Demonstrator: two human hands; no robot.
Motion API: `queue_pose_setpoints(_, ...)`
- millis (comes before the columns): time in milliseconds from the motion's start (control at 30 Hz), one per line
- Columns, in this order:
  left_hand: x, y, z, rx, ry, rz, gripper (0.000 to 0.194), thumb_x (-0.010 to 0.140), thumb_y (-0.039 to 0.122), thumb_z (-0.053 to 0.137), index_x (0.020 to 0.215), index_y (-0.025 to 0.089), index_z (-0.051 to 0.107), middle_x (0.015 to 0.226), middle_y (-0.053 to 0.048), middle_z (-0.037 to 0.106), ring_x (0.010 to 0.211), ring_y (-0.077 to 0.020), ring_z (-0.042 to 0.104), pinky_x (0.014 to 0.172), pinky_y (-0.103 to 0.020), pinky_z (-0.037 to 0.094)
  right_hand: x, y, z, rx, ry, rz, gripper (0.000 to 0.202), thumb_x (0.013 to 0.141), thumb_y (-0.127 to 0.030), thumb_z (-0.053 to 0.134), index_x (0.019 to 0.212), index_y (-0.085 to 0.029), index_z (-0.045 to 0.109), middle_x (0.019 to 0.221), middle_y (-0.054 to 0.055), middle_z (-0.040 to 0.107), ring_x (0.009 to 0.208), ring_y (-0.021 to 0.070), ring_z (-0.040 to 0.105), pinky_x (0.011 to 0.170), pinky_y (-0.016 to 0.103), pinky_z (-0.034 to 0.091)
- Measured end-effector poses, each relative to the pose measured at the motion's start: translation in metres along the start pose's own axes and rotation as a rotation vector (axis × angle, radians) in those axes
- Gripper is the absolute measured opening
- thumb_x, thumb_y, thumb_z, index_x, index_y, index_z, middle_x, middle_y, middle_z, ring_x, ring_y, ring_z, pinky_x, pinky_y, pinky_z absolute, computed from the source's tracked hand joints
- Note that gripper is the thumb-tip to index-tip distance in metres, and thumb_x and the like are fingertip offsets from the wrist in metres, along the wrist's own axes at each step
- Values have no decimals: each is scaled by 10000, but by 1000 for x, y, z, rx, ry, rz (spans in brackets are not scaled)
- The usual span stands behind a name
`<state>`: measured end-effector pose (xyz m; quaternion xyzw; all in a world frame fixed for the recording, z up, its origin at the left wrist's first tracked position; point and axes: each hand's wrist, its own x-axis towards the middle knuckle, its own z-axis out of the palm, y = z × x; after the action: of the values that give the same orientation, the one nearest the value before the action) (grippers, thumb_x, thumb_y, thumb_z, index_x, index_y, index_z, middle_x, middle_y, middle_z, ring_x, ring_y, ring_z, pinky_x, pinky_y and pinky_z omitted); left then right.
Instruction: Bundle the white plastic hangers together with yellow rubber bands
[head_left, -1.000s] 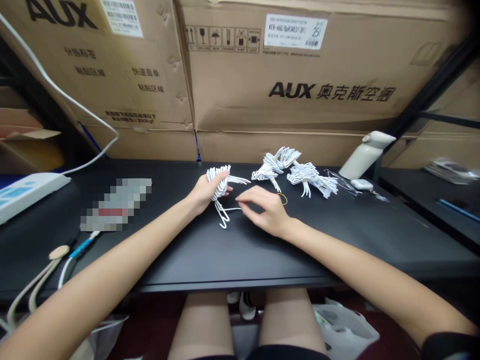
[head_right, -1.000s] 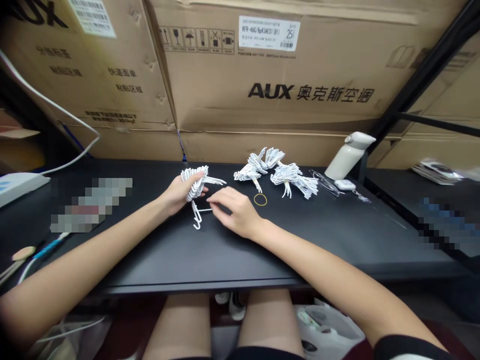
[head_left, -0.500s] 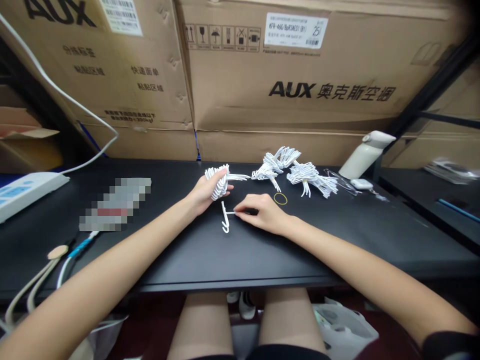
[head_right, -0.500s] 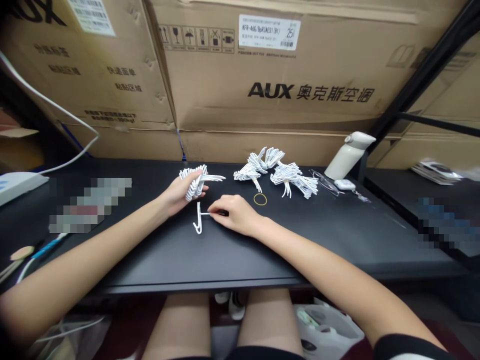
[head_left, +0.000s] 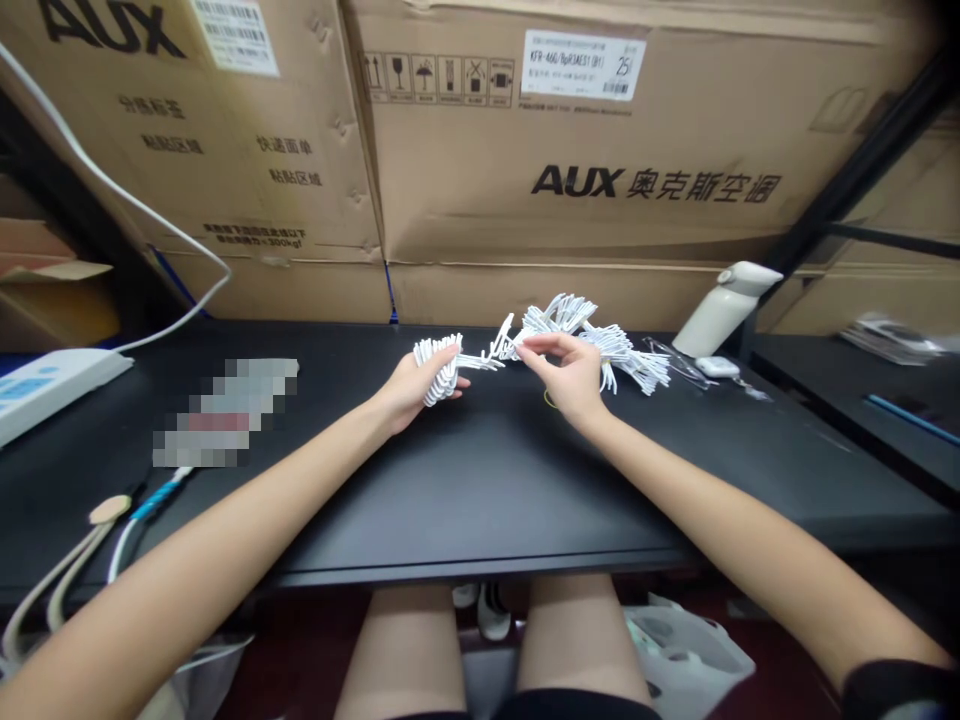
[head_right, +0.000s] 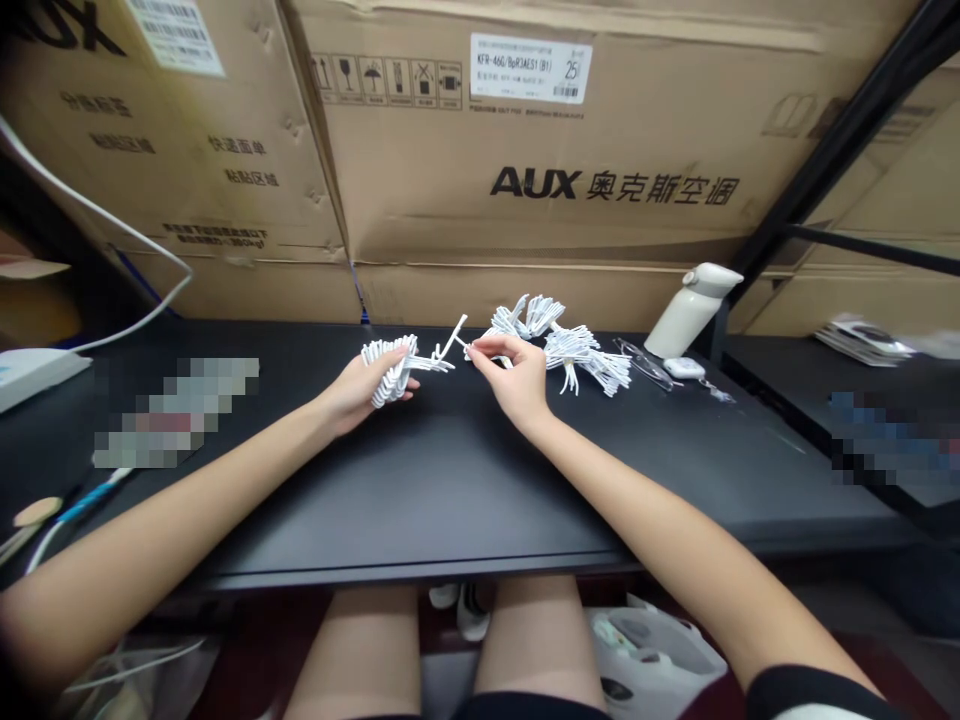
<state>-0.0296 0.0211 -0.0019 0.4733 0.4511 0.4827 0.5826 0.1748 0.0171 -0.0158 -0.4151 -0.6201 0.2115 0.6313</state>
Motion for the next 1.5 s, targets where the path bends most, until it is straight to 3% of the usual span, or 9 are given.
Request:
queue_pose_setpoints(133, -1, -2, 0, 70, -48, 21, 293, 754, 368, 709, 910, 130, 643, 749, -38, 669, 618, -147, 672, 554, -243, 569, 4, 6, -2, 43, 7, 49, 179, 683, -322, 748, 761, -175, 683, 777, 56, 719, 738, 195, 683, 756, 350, 560)
queue_pose_setpoints(367, -2, -6, -1, 152, -117, 55, 330, 744, 420, 711, 880, 129, 637, 780, -56, 677, 649, -162, 684, 572, -240, 571, 1, 2, -1, -8, -165, 50, 191, 678, -333, 752, 763, -167, 710, 787, 63, 727, 748, 204, 686, 786, 367, 552)
queue_pose_setpoints(567, -2, -6, -1, 164, -138, 65, 333, 751, 435, 700, 864, 129, 633, 745, -51, 680, 650, -162, 683, 582, -245, 572, 0, 1, 0, -13, -213, 57, 181, 678, -319, 752, 750, -156, 716, 788, 69, 732, 738, 205, 689, 766, 362, 554)
queue_pose_setpoints(833, -3, -6, -1, 164, -175, 34, 356, 768, 440, 683, 940, 129, 655, 881, -82, 718, 675, -166, 688, 608, -270, 576, -3, 1, 5, 3, -286, 95, 163, 669, -287, 753, 734, -141, 724, 760, 74, 735, 703, 204, 692, 709, 338, 564)
queue_pose_setpoints(1167, -5, -5, -2, 215, -206, 53, 389, 738, 459, 706, 912, 114, 662, 789, -73, 719, 636, -155, 666, 590, -257, 560, -3, 0, 5, 161, -376, 246, 201, 641, -295, 775, 774, -151, 731, 778, 59, 738, 750, 201, 702, 719, 329, 564)
queue_pose_setpoints(1300, -5, -5, -2, 214, -203, 47, 401, 726, 464, 716, 906, 110, 662, 757, -72, 717, 623, -154, 660, 582, -253, 551, -8, -1, 6, 97, -378, 120, 144, 701, -279, 736, 778, -158, 726, 785, 57, 737, 731, 190, 694, 710, 326, 559)
queue_pose_setpoints(1500, -5, -6, -2, 221, -192, 36, 393, 718, 468, 720, 861, 106, 666, 716, -69, 713, 604, -154, 656, 582, -250, 541, -16, -10, 4, -236, -351, -401, 110, 820, -171, 614, 795, -192, 719, 770, 42, 725, 714, 170, 651, 721, 324, 513)
